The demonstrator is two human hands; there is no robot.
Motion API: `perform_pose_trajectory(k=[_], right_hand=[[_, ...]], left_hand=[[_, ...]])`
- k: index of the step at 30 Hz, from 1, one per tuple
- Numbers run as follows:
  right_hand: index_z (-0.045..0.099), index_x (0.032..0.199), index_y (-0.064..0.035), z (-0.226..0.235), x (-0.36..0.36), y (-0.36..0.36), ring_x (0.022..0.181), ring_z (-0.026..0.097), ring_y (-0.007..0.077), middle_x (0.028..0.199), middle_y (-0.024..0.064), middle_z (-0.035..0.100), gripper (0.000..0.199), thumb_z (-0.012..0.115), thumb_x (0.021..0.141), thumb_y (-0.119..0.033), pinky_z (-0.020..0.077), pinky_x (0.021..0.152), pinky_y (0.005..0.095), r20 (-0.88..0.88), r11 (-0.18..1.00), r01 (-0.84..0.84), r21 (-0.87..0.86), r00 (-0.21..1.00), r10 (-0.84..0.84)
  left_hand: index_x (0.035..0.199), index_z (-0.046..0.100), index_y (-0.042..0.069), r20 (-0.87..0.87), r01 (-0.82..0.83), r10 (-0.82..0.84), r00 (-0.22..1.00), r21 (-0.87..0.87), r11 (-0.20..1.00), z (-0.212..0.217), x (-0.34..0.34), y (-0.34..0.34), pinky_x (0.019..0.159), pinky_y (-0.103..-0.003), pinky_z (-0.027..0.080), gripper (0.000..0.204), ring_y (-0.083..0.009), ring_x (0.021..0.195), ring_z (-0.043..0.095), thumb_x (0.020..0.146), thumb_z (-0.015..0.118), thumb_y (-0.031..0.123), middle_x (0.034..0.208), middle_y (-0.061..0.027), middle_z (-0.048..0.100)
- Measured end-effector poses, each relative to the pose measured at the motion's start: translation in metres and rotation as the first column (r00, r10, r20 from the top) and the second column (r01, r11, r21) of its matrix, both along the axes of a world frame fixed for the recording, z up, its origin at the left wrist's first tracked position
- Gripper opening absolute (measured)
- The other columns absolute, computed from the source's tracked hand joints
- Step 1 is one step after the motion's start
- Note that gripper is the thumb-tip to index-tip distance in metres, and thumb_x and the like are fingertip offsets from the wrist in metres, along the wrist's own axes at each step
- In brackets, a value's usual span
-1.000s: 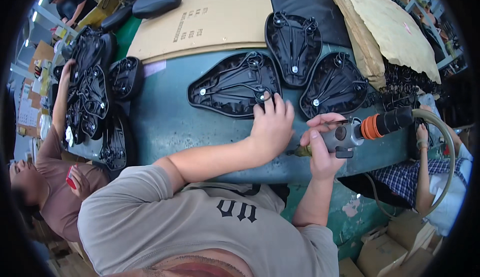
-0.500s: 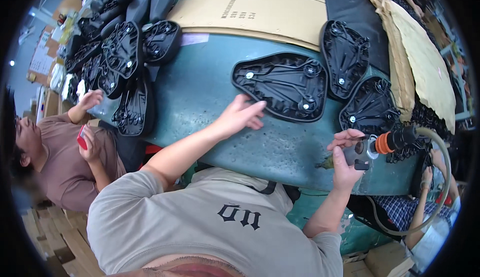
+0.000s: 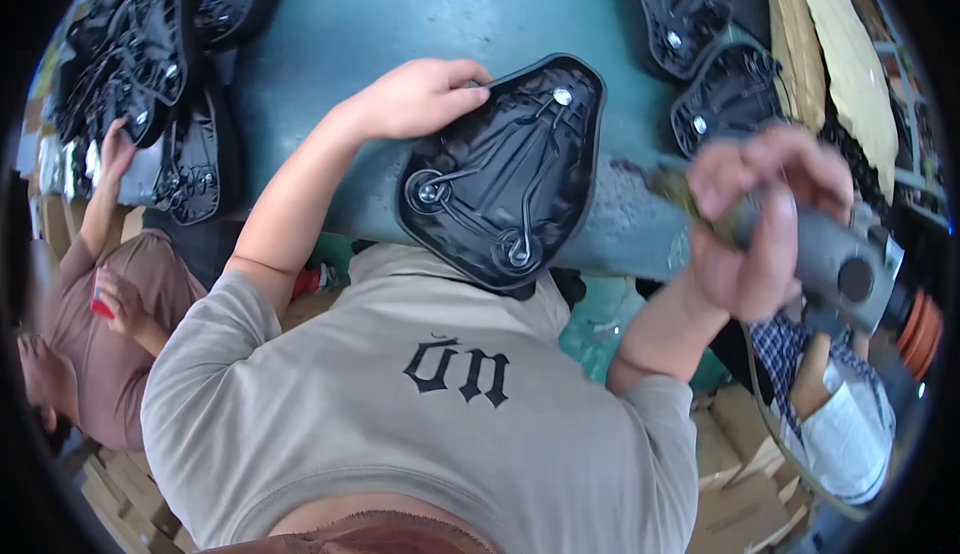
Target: Assembling the underside of bicycle seats using a pneumatic screwdriver.
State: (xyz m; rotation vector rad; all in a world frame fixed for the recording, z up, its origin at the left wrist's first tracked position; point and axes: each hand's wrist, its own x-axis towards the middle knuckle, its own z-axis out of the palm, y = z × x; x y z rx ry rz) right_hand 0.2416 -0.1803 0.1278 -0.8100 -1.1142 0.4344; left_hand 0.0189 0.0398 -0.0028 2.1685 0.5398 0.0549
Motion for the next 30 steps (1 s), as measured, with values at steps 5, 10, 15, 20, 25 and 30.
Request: perform_pose_trajectory(k=[5, 10, 15, 20, 25, 30], right_hand=[[0.053, 0.121, 0.0052, -0.013, -0.001, 0.062, 0.066, 0.061, 0.0212, 0.103, 0.0217, 0.062, 0.029, 0.056, 0.093, -0.002, 0.0529, 0.064, 0.0415, -0.092, 0.997, -0.035, -0.071, 0.995, 0.029], [0.052, 0.120, 0.0045, -0.038, 0.006, 0.083, 0.065, 0.061, 0.0203, 0.102, 0.0205, 0.062, 0.028, 0.056, 0.092, 0.001, 0.0534, 0.064, 0.0398, -0.080, 0.990, -0.047, -0.131, 0.996, 0.037], [0.056, 0.108, 0.0055, -0.036, 0.011, 0.096, 0.063, 0.061, 0.0205, 0.090, 0.0180, 0.064, 0.017, 0.057, 0.092, -0.001, 0.0533, 0.062, 0.0380, -0.101, 0.977, -0.022, -0.212, 0.995, 0.001], [0.062, 0.102, 0.0020, -0.042, 0.025, 0.106, 0.063, 0.058, 0.0218, 0.085, 0.0181, 0.065, 0.013, 0.054, 0.092, -0.003, 0.0485, 0.062, 0.0400, -0.048, 0.948, -0.083, -0.307, 0.996, 0.072], [0.061, 0.098, 0.0016, -0.041, 0.020, 0.107, 0.064, 0.059, 0.0213, 0.084, 0.0181, 0.065, 0.010, 0.055, 0.094, -0.004, 0.0489, 0.063, 0.0397, -0.105, 0.952, -0.101, -0.288, 0.992, 0.073], [0.060, 0.103, 0.0019, -0.046, 0.030, 0.101, 0.065, 0.059, 0.0210, 0.084, 0.0171, 0.065, 0.012, 0.053, 0.095, -0.002, 0.0495, 0.064, 0.0392, -0.180, 0.949, -0.193, -0.247, 0.972, 0.151]], left_hand=[[0.113, 0.068, 0.002, -0.083, -0.017, 0.023, 0.996, 0.073, 0.997, 0.006, 0.018, -0.026, 0.085, -0.052, 0.052, 0.037, -0.0452, 0.096, 0.066, 0.104, 0.053, 0.035, 0.098, -0.0260, 0.070], [0.116, 0.068, 0.001, -0.019, -0.063, 0.063, 0.998, 0.036, 0.997, -0.003, 0.015, -0.025, 0.085, -0.051, 0.053, 0.037, -0.0453, 0.096, 0.067, 0.103, 0.054, 0.033, 0.098, -0.0255, 0.071], [0.116, 0.068, 0.000, 0.016, -0.069, 0.069, 0.997, -0.013, 0.998, -0.002, 0.015, -0.026, 0.086, -0.051, 0.053, 0.039, -0.0456, 0.096, 0.067, 0.102, 0.056, 0.035, 0.099, -0.0262, 0.071], [0.111, 0.070, 0.000, -0.020, -0.073, 0.072, 0.997, -0.019, 0.997, 0.000, 0.015, -0.025, 0.086, -0.052, 0.054, 0.038, -0.0442, 0.095, 0.068, 0.100, 0.055, 0.034, 0.097, -0.0251, 0.072], [0.111, 0.070, 0.001, -0.046, -0.075, 0.075, 0.996, -0.016, 0.997, 0.002, 0.016, -0.025, 0.085, -0.052, 0.054, 0.039, -0.0442, 0.095, 0.068, 0.101, 0.055, 0.036, 0.096, -0.0254, 0.072], [0.118, 0.068, 0.002, -0.078, -0.084, 0.081, 0.994, -0.030, 0.996, 0.005, 0.013, -0.026, 0.084, -0.050, 0.053, 0.041, -0.0450, 0.095, 0.067, 0.103, 0.055, 0.038, 0.099, -0.0245, 0.072]])
